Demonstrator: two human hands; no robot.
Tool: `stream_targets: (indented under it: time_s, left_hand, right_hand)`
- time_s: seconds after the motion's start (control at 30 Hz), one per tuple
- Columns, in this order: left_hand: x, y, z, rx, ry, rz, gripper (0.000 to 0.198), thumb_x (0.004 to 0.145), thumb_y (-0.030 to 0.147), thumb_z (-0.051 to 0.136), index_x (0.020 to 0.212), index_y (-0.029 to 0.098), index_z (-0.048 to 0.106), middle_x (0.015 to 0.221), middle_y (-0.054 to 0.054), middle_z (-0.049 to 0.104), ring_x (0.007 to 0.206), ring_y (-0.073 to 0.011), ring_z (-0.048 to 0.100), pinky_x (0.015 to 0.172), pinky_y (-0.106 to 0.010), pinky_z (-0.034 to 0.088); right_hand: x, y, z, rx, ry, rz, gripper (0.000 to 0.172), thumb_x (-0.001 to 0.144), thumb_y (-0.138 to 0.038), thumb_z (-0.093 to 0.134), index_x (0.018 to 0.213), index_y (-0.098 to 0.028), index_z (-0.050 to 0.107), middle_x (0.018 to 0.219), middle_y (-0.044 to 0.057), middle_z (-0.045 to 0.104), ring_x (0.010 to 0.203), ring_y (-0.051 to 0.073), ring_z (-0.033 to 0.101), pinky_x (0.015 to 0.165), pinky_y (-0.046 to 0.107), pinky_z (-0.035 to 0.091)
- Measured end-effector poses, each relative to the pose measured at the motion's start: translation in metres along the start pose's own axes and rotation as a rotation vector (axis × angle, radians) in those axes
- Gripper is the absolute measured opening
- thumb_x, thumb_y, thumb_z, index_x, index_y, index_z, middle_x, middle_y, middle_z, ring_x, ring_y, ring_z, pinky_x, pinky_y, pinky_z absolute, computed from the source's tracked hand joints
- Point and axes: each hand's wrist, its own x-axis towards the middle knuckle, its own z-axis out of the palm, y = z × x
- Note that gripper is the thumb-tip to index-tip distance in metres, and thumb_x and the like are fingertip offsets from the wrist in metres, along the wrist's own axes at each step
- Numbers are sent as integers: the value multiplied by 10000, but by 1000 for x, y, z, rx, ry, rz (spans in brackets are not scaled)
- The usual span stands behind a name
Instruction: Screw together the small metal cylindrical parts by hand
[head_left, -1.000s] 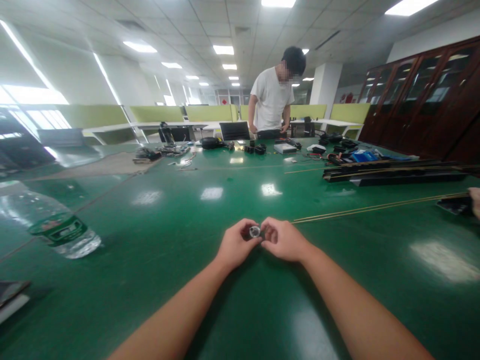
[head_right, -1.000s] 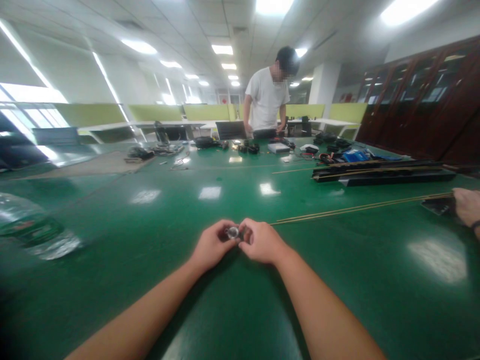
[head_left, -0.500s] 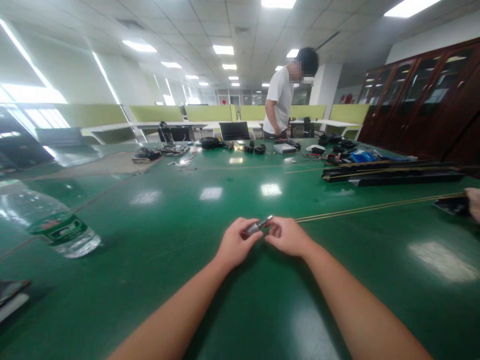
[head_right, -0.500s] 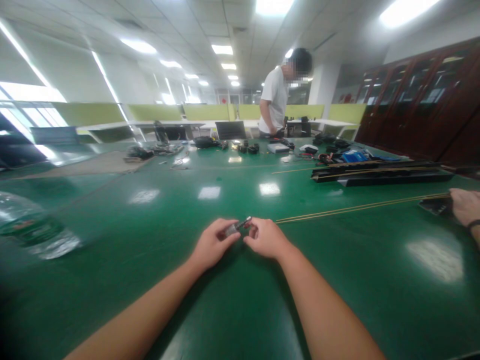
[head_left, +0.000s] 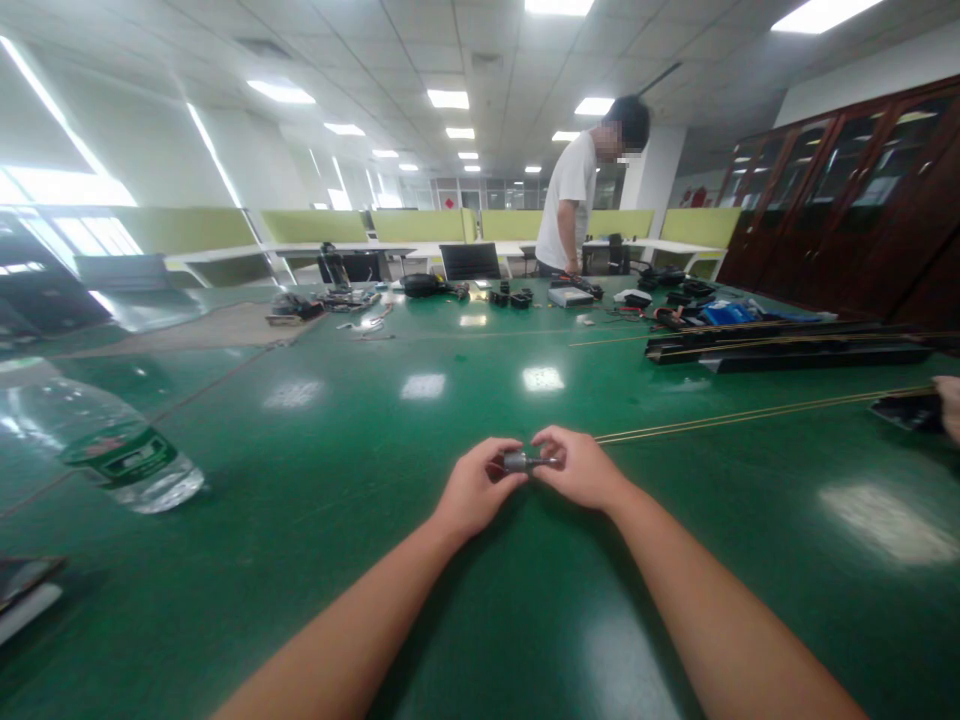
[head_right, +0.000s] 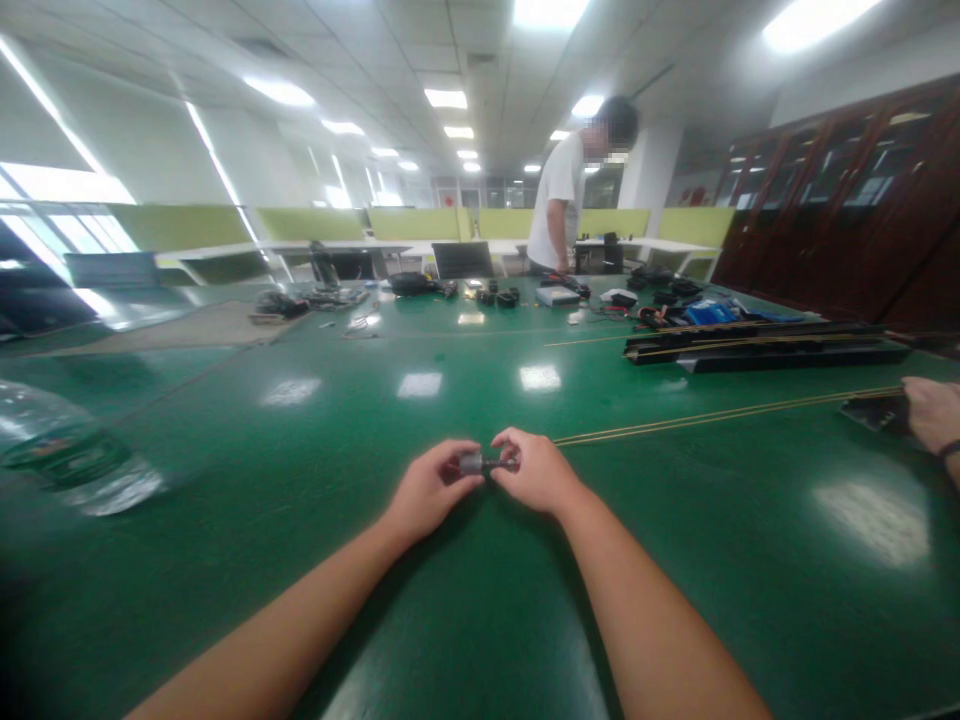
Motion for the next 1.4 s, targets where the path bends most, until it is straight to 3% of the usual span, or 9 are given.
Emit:
stream_targets:
  time_s: [0.3, 1.4]
  left_hand:
    - [-1, 3, 0, 36, 18, 0, 274, 737, 175, 750, 996, 212, 669, 939, -10, 678, 806, -143, 617, 766, -263, 524]
    - [0, 0, 2, 43, 75, -59, 296, 745, 197, 744, 1035, 211, 685, 1011, -36, 693, 841, -163, 656, 803, -303, 566]
  right_hand:
    - [0, 0, 2, 17, -22, -106, 171, 751, -165, 647, 910, -195, 702, 826, 22, 716, 715, 156, 641, 674, 250, 485]
    - [3, 3, -8, -61, 2, -59, 131, 726, -193, 691, 843, -175, 748, 782, 31, 720, 690, 156, 624, 656, 255, 465]
